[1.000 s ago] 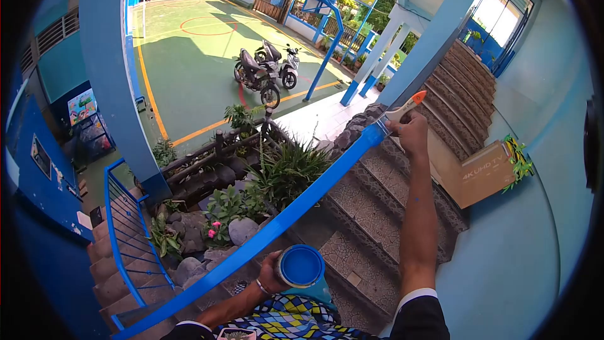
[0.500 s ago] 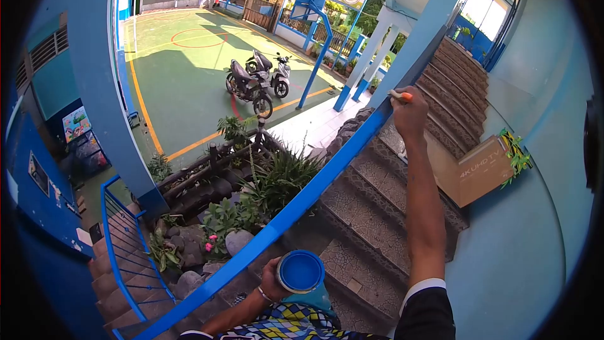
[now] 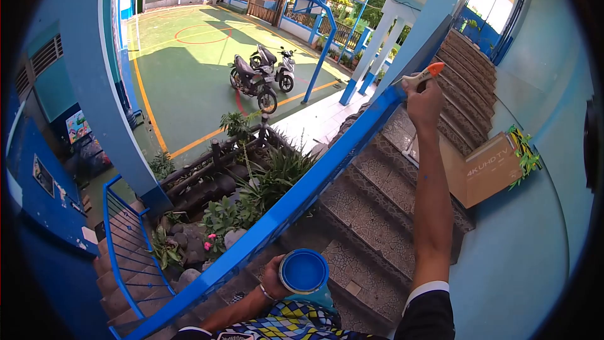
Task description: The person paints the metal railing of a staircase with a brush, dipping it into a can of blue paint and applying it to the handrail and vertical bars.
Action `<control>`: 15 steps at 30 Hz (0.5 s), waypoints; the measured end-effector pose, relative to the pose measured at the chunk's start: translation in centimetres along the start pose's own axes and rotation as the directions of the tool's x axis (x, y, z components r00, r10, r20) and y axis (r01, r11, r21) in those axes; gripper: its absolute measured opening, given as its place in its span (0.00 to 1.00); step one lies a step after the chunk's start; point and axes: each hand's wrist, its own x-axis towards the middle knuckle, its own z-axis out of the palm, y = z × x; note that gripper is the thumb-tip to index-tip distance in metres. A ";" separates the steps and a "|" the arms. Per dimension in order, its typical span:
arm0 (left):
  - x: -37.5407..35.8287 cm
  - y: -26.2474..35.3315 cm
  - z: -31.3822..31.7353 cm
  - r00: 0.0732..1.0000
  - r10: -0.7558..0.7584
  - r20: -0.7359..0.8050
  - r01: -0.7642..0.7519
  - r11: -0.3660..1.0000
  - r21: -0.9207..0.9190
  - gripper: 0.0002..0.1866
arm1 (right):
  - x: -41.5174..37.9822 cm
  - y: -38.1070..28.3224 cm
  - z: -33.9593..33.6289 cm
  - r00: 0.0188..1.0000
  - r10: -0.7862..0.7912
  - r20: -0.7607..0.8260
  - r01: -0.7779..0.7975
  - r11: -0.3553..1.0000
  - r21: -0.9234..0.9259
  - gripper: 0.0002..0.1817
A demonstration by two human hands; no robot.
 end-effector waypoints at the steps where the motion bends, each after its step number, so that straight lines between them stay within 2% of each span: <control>1: 0.9 -0.2 0.3 1.000 0.003 0.010 -0.003 1.000 -0.005 0.32 | 0.8 1.2 0.4 0.994 -0.100 -0.045 0.102 0.994 0.044 0.11; 3: 3.0 -1.0 0.6 1.000 0.021 0.007 -0.021 0.999 0.044 0.38 | 2.4 3.8 0.8 0.948 -0.282 -0.149 0.300 0.948 0.111 0.10; 4: 4.2 -1.2 0.1 0.999 0.037 -0.001 -0.037 0.994 0.100 0.44 | 2.2 5.0 0.9 0.939 -0.344 -0.020 0.344 0.934 0.099 0.09; 5: 5.3 -1.6 0.2 0.998 0.056 -0.007 -0.054 0.986 0.156 0.50 | 1.2 4.6 0.5 0.864 -0.499 0.065 0.493 0.865 0.088 0.09; 6: 6.3 -2.2 1.2 0.998 0.037 0.051 -0.038 0.999 0.033 0.50 | -0.1 3.6 -0.1 0.756 -0.638 0.146 0.632 0.770 0.094 0.09; 8: 8.2 -3.4 3.7 0.983 0.028 0.182 0.011 0.978 -0.208 0.49 | -2.2 2.5 -1.3 0.691 -0.681 0.243 0.630 0.732 0.260 0.10; 9: 9.2 -3.8 5.0 0.980 0.048 0.195 -0.009 0.980 -0.200 0.48 | -1.8 1.7 -1.7 0.788 -0.529 0.315 0.421 0.836 0.351 0.11; 10: 9.9 -4.4 6.2 0.976 0.068 0.204 -0.028 0.980 -0.195 0.47 | -1.4 1.0 -2.3 0.839 -0.360 0.407 0.182 0.892 0.413 0.11; 11: 10.4 -5.2 7.1 0.973 0.089 0.213 -0.048 0.980 -0.193 0.46 | -0.8 0.8 -2.8 0.839 -0.186 0.511 -0.071 0.895 0.441 0.12; 12: 10.9 -5.9 7.5 0.974 0.113 0.199 -0.075 0.979 -0.188 0.45 | 1.7 1.0 -2.3 0.857 -0.180 0.483 -0.047 0.906 0.421 0.14; 15: 12.6 -6.3 9.2 0.969 0.157 0.191 -0.124 0.976 -0.178 0.42 | 10.1 2.7 -1.1 0.860 -0.035 0.510 0.026 0.999 0.024 0.12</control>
